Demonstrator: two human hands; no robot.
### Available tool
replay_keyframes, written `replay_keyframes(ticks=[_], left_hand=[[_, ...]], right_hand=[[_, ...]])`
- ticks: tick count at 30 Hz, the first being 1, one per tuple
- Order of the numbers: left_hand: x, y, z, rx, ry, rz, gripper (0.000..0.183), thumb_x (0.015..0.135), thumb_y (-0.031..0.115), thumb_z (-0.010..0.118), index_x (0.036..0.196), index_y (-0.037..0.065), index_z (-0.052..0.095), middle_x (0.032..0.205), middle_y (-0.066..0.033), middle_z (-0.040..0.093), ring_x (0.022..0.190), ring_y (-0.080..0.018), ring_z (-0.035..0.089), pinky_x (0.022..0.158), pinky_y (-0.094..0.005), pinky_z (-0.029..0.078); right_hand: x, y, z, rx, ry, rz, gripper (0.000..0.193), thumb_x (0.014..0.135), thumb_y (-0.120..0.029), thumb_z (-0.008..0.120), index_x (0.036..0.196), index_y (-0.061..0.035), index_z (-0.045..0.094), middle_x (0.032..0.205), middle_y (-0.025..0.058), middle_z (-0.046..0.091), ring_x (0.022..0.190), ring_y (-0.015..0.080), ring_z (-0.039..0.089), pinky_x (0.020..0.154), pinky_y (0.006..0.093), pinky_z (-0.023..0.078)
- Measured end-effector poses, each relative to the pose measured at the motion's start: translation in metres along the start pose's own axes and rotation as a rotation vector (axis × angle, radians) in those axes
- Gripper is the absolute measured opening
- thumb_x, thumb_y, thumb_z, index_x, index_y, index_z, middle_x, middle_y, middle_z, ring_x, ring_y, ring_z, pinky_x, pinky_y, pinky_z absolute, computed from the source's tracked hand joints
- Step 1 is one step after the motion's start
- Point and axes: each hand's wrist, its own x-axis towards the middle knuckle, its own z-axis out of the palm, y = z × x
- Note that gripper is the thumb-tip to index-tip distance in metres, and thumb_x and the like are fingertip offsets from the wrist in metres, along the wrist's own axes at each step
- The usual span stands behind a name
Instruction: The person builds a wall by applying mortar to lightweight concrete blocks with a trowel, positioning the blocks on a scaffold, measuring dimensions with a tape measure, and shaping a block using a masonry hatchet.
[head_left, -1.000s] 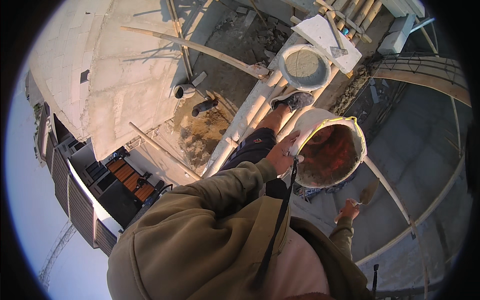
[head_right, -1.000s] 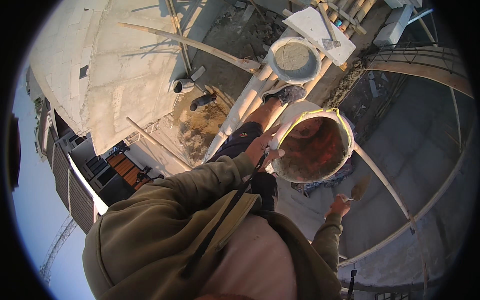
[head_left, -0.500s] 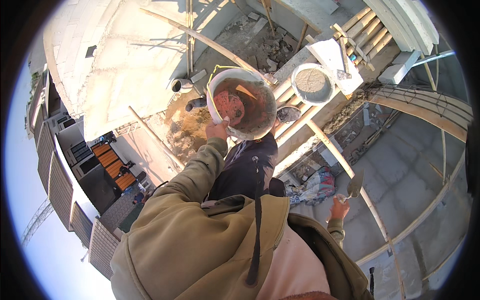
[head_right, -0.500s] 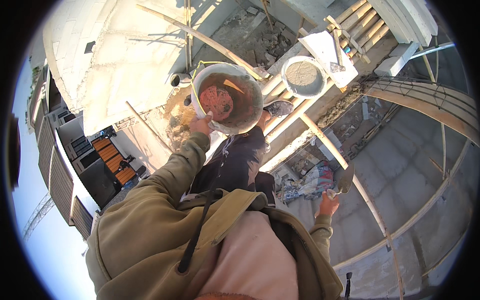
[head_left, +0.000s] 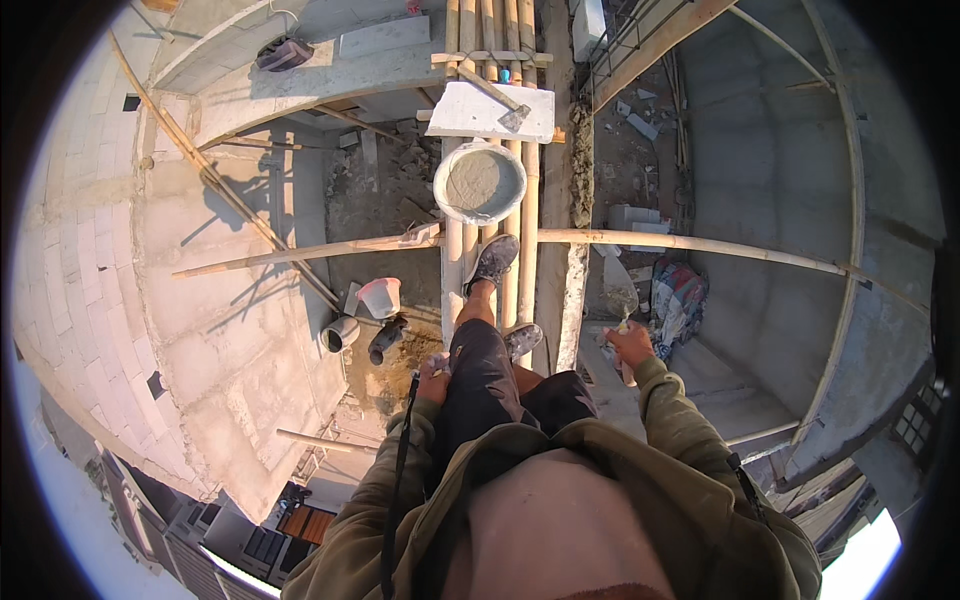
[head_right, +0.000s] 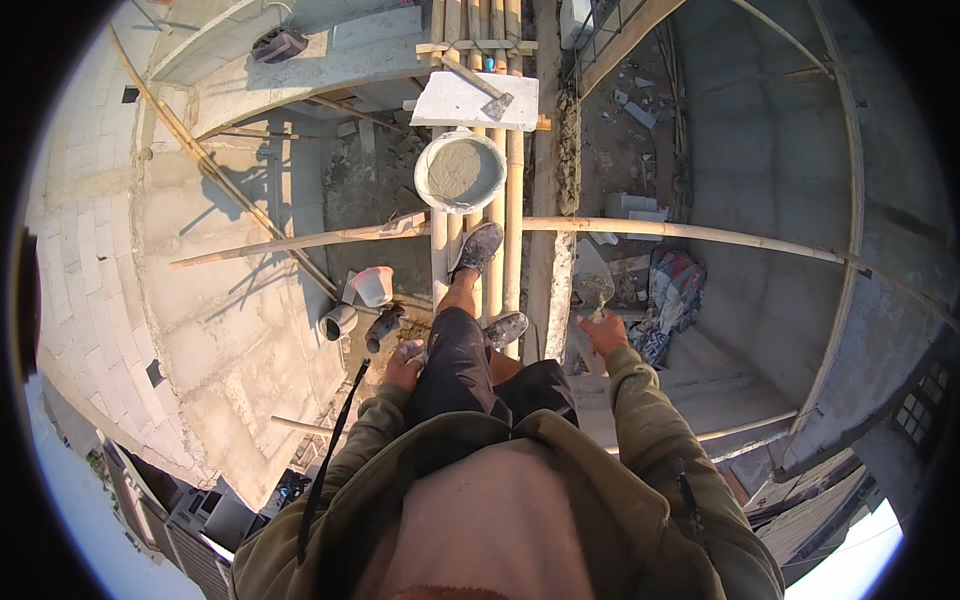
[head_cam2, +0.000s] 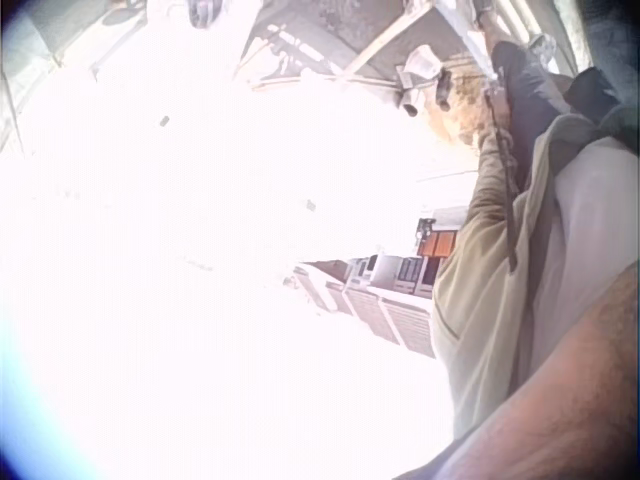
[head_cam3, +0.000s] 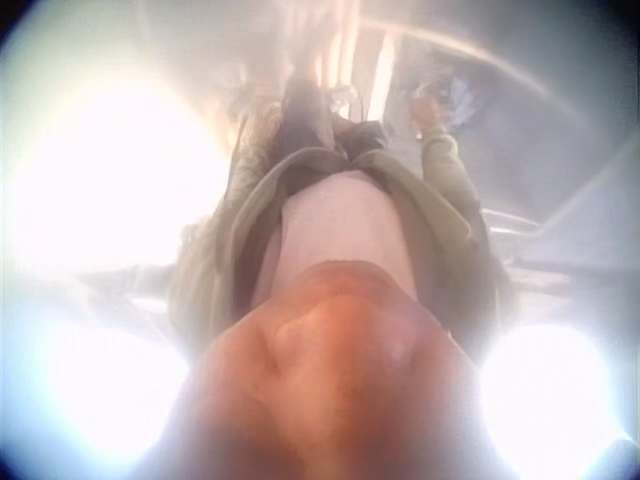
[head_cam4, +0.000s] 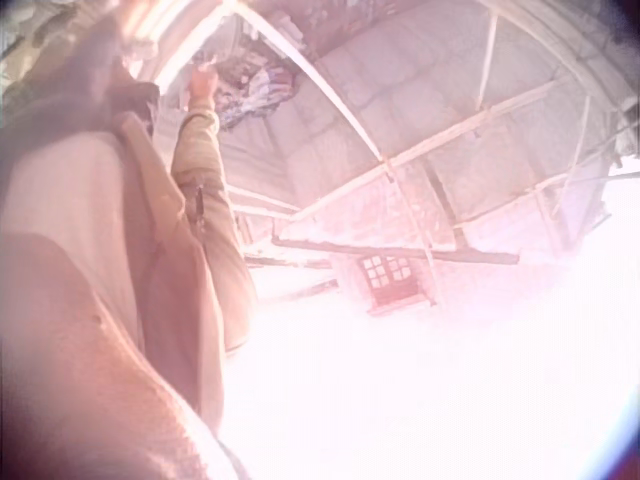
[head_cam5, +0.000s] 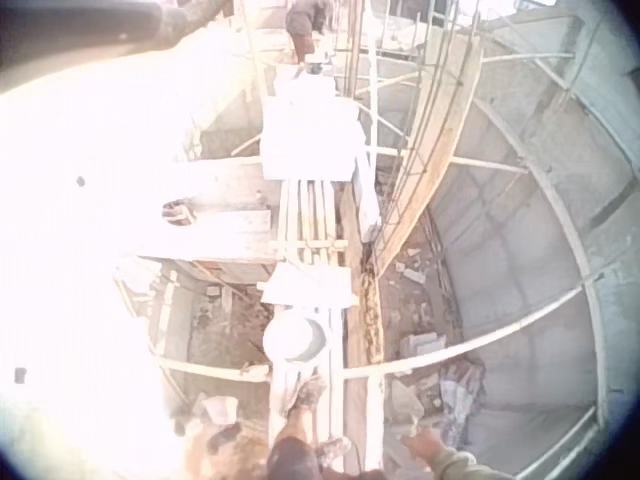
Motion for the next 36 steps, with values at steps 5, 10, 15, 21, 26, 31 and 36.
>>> replay_keyframes(ticks=[5,10,15,21,26,31,36], left_hand=[[-0.02,0.111,0.091,0.608,-0.422,0.122,0.05,0.09,0.03,0.073,0.13,0.002,0.061,0.15,-0.0311,0.047,0.14,-0.0417,0.047,0.116,-0.0461,0.039],[-0.016,0.134,0.067,0.697,-0.392,0.18,0.055,0.089,0.035,0.073,0.135,0.007,0.06,0.151,-0.0343,0.043,0.142,-0.0484,0.04,0.118,-0.0499,0.035],[0.021,0.146,0.118,1.021,-0.524,0.124,0.067,0.085,0.038,0.076,0.143,0.014,0.053,0.159,-0.03,0.033,0.145,-0.0527,0.032,0.119,-0.055,0.033],[0.105,0.182,0.152,1.205,-0.506,-0.009,0.081,0.078,0.036,0.08,0.147,0.011,0.048,0.162,-0.026,0.027,0.146,-0.052,0.03,0.12,-0.0546,0.031],[0.289,0.107,0.112,0.599,0.053,-0.015,0.086,0.08,0.035,0.081,0.145,-0.004,0.041,0.135,-0.0326,0.057,0.127,-0.0464,0.055,0.108,-0.0458,0.044],[0.41,0.142,0.132,0.602,0.302,-0.252,0.088,0.086,0.04,0.079,0.142,-0.012,0.037,0.134,-0.0283,0.061,0.126,-0.0371,0.058,0.101,-0.0466,0.047],[0.445,0.146,0.134,-0.12,-0.017,-0.434,0.072,0.096,0.041,0.069,0.141,-0.008,0.043,0.128,-0.0247,0.064,0.123,-0.0306,0.062,0.102,-0.048,0.046]], right_hand=[[-0.003,0.153,0.004,-0.019,0.195,0.036,0.084,0.078,-0.043,0.075,0.136,0.0135,0.052,0.115,0.0329,0.068,0.111,0.0428,0.067,0.097,0.0458,0.052],[-0.019,0.177,0.054,0.011,0.079,0.109,0.063,0.083,-0.041,0.068,0.118,0.0109,0.063,0.116,0.031,0.064,0.108,0.0409,0.062,0.093,0.0461,0.049],[-0.006,0.209,0.024,0.014,0.053,0.192,0.051,0.09,-0.029,0.074,0.115,0.0108,0.056,0.069,0.0177,0.063,0.05,0.0287,0.062,0.044,0.0456,0.051],[-0.01,0.021,-0.004,0.253,0.145,0.351,0.046,0.092,-0.03,0.074,0.112,0.0081,0.059,0.071,0.0136,0.062,0.051,0.025,0.061,0.045,0.0428,0.05],[0.049,-0.068,0.008,0.422,-0.008,0.28,0.047,0.093,-0.029,0.072,0.12,0.0035,0.052,0.068,0.0086,0.058,0.049,0.0188,0.058,0.044,0.0388,0.048],[0.069,-0.119,0.011,0.555,-0.14,0.246,0.075,0.094,-0.03,0.07,0.149,0.0085,0.036,0.067,0.0083,0.057,0.049,0.0158,0.054,0.044,0.0351,0.045],[0.073,-0.11,0.026,0.584,-0.142,0.365,0.076,0.095,-0.029,0.07,0.148,0.0098,0.033,0.068,0.0102,0.057,0.048,0.0159,0.054,0.043,0.0352,0.045]])
